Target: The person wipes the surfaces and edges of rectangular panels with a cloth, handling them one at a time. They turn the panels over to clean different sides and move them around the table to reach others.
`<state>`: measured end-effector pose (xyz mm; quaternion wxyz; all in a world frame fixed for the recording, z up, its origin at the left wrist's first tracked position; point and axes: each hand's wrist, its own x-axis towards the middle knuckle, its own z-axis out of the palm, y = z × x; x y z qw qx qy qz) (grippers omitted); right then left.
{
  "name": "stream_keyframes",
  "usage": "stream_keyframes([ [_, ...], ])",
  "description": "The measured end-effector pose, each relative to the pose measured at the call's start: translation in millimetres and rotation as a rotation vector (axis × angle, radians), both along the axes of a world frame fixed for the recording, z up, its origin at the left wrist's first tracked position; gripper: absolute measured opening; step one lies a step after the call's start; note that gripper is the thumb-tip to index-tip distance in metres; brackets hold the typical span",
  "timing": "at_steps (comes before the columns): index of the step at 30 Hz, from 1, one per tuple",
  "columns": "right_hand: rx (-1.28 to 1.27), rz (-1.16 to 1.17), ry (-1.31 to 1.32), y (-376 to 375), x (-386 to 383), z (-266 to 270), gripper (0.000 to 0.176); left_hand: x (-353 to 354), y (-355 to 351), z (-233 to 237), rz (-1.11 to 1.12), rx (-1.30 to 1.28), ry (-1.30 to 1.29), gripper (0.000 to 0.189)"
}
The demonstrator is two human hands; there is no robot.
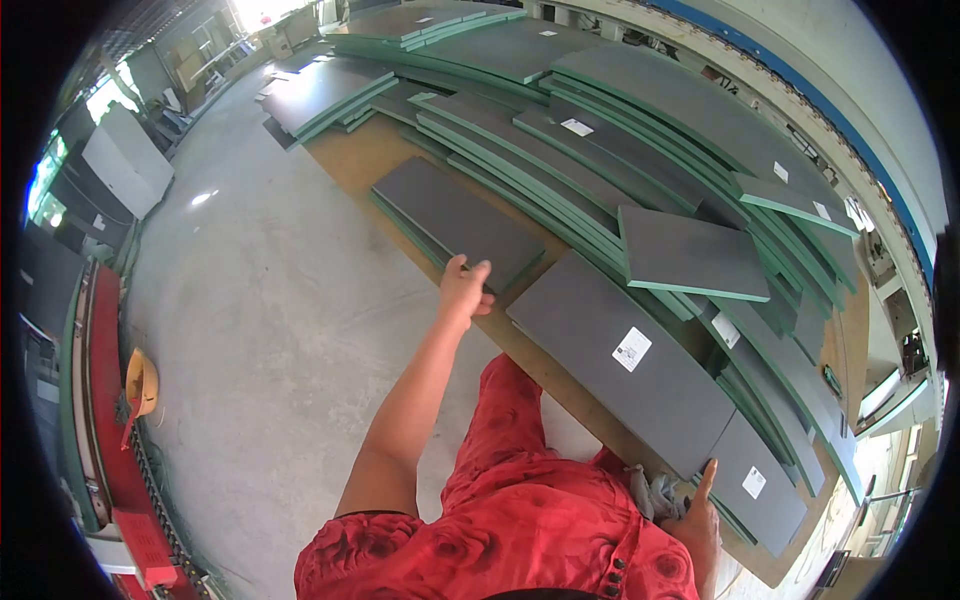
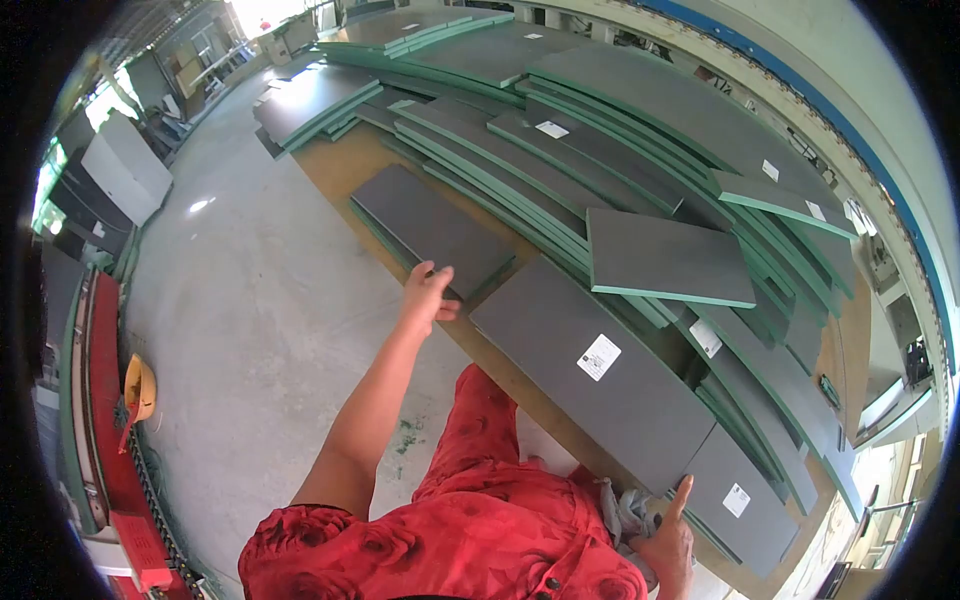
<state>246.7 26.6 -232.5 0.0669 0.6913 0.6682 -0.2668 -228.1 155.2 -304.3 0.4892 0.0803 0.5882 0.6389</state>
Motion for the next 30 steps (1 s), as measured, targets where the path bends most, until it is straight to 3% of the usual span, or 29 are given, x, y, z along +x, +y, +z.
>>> stream_keyframes([
  [2, 0.037, 0.031, 0.023, -0.4, 1.6, -0.9, 0.126, -1.2, 5.5, -13.3, -0.108, -0.225, 1.18, 0.07],
  [3, 0.036, 0.039, 0.024, -0.5, 0.6, 0.8, 0.126, 2.3, 8.8, -7.5, -0.101, -0.23, 1.18, 0.07],
  [5, 0.025, -0.025, 0.053, -1.2, -3.1, 4.0, 0.118, 11.7, 23.4, 11.9, -0.248, -0.251, 1.536, 0.067],
  [6, 0.029, -0.018, 0.051, -2.1, -4.8, 5.1, 0.118, 14.1, 33.2, 17.1, -0.239, -0.253, 1.534, 0.067],
  [8, 0.051, -0.016, 0.076, -4.9, -8.2, 7.7, 0.119, 17.1, 54.7, 27.1, -0.57, -0.417, 1.707, 0.074],
  [11, 0.091, -0.026, 0.111, -7.3, -13.5, 11.5, 0.12, 16.1, 85.5, 19.8, -0.673, -0.508, 1.822, 0.078],
  [17, 0.001, -0.071, -0.002, -5.3, -25.3, 24.7, 0.119, 13.1, 103.1, 16.1, -0.882, -0.577, 1.743, 0.079],
  [21, 0.014, -0.057, -0.018, -5.3, -1.2, -3.3, 0.115, 9.9, 90.1, 11.8, -0.914, -0.551, 1.771, 0.077],
  [23, -0.056, -0.065, -0.043, 1.3, -6.5, 4.9, 0.125, 8.7, 75.7, 14.8, -0.852, -0.471, 1.781, 0.075],
  [27, -0.102, -0.115, 0.023, 4.8, -4.2, 5.5, 0.124, 4.0, 45.7, 13.8, -0.871, -0.4, 1.79, 0.074],
  [30, -0.037, -0.065, 0.071, 2.6, 0.8, 0.6, 0.123, -8.8, 18.2, 11.5, -0.695, -0.204, 1.627, 0.073],
])
